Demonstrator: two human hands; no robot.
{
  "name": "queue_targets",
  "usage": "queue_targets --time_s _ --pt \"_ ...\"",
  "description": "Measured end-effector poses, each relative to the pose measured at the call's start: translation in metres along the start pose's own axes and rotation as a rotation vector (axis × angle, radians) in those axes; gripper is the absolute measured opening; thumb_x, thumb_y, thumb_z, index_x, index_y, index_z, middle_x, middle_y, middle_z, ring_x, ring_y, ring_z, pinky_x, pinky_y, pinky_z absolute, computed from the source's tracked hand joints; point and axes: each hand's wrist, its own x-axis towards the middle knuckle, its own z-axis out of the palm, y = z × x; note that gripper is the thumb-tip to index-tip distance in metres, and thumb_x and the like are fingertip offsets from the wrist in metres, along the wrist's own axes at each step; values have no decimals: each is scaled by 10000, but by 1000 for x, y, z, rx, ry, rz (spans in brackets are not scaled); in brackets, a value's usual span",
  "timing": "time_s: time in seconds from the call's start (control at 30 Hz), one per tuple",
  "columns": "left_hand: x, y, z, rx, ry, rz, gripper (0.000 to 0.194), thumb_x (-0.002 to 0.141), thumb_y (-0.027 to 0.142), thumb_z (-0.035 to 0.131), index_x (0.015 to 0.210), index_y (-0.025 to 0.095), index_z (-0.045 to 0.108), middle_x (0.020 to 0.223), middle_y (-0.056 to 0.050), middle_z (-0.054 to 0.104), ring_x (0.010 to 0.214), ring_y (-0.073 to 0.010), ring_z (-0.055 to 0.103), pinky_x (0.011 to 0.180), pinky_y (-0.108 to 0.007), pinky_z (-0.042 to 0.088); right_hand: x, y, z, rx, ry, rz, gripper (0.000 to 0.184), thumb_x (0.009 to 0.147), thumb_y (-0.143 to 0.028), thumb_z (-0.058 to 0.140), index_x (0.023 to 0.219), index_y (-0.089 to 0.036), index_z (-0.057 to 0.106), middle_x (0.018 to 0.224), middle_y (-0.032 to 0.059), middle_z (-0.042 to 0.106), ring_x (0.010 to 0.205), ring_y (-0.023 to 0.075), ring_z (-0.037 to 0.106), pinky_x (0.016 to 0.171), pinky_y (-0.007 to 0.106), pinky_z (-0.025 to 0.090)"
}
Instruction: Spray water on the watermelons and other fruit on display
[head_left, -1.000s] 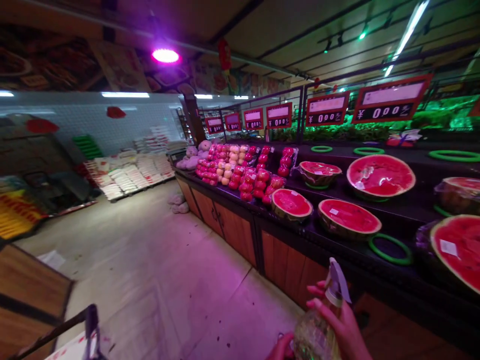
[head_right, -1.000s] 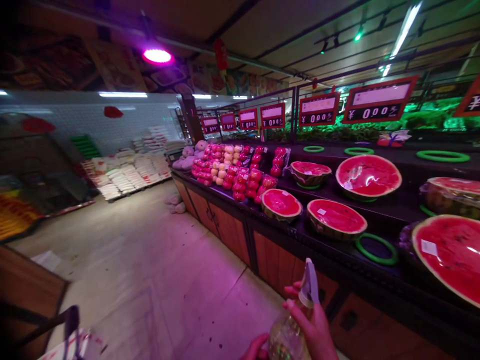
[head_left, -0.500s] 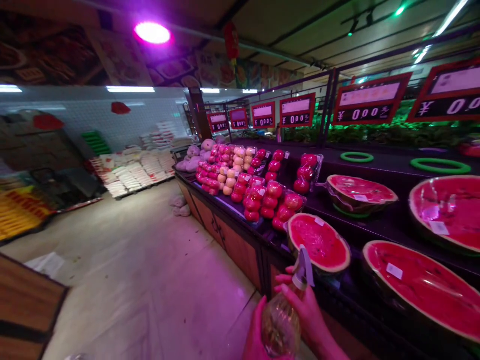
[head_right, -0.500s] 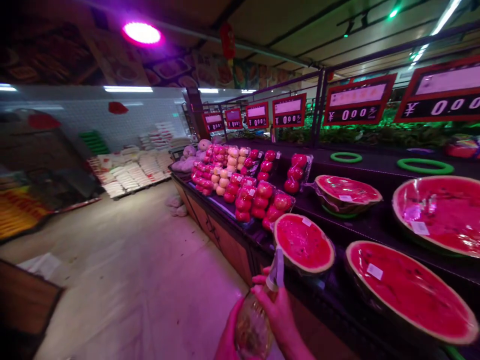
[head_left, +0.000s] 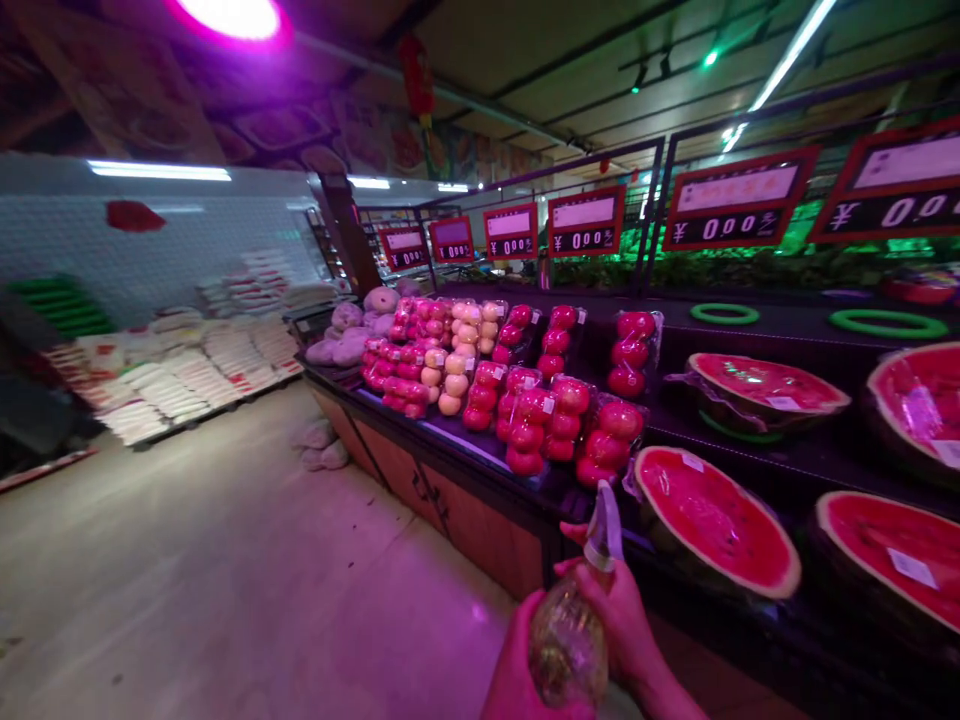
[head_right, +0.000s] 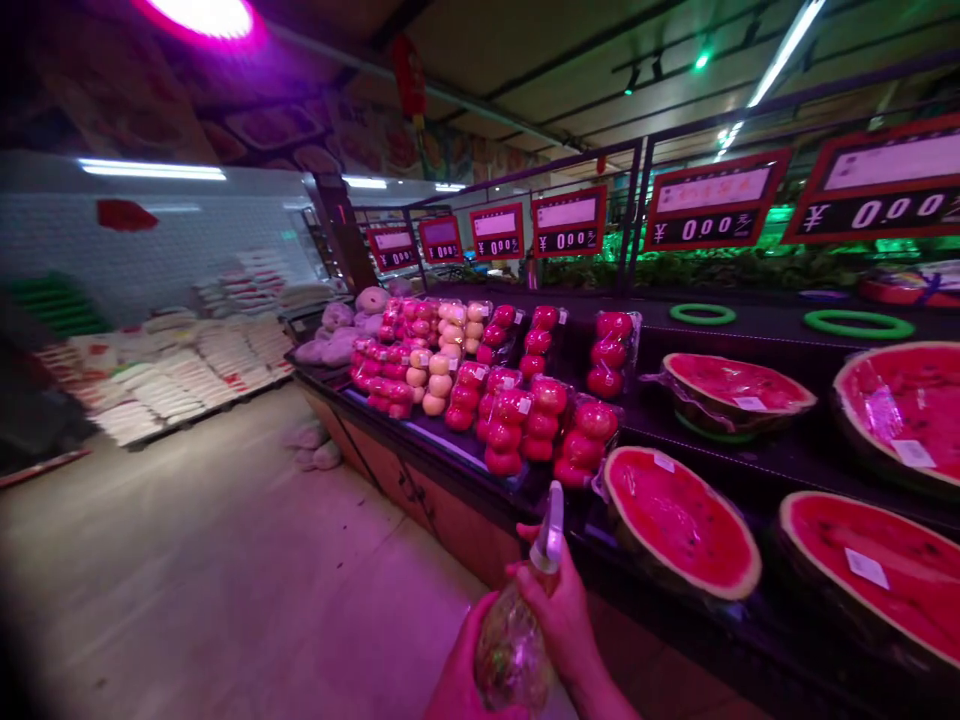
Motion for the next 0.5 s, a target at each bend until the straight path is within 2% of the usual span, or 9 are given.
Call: queue_targets --time_s 0.1,0.23,0.3,0.37,0.5 --pt "-1 4 -46 -39 39 24 1086 526 265 836 1459 140 295 1534 -255 476 1438 -390 499 1197 -450 424 19 2 54 -50 -110 -26 702 821 -683 703 1306 -197 560 1273 136 657 905 249 687 794 370 542" --pt "-1 5 -88 -17 147 -99 1144 526 292 873 1493 176 274 1518 -226 505 1411 -398 533 1169 -447 462 41 9 105 -106 -160 -31 648 818 -655 711 1270 -215 565 1158 82 680 892 232 665 837 387 532" --pt "1 5 -102 -18 170 -151 1179 514 368 897 1501 177 279 1488 -223 533 1376 -399 566 1146 -444 484 49 15 118 -120 -182 -15 638 819 -643 718 1266 -215 564 1138 70 672 895 228 663 848 392 529" --pt "6 4 -112 -61 179 -146 1207 493 437 898 1489 156 278 1481 -245 534 1372 -397 570 1148 -435 482 57 21 126 -112 -190 5 641 823 -645 715 1270 -215 556 1127 61 662 900 223 660 849 387 525" --pt "25 9 -123 -87 168 -144 1239 453 457 914 1450 105 268 1475 -305 510 1353 -408 583 1135 -437 493 71 30 127 -84 -137 24 649 839 -653 691 1291 -215 536 1088 56 659 881 218 652 842 387 511"
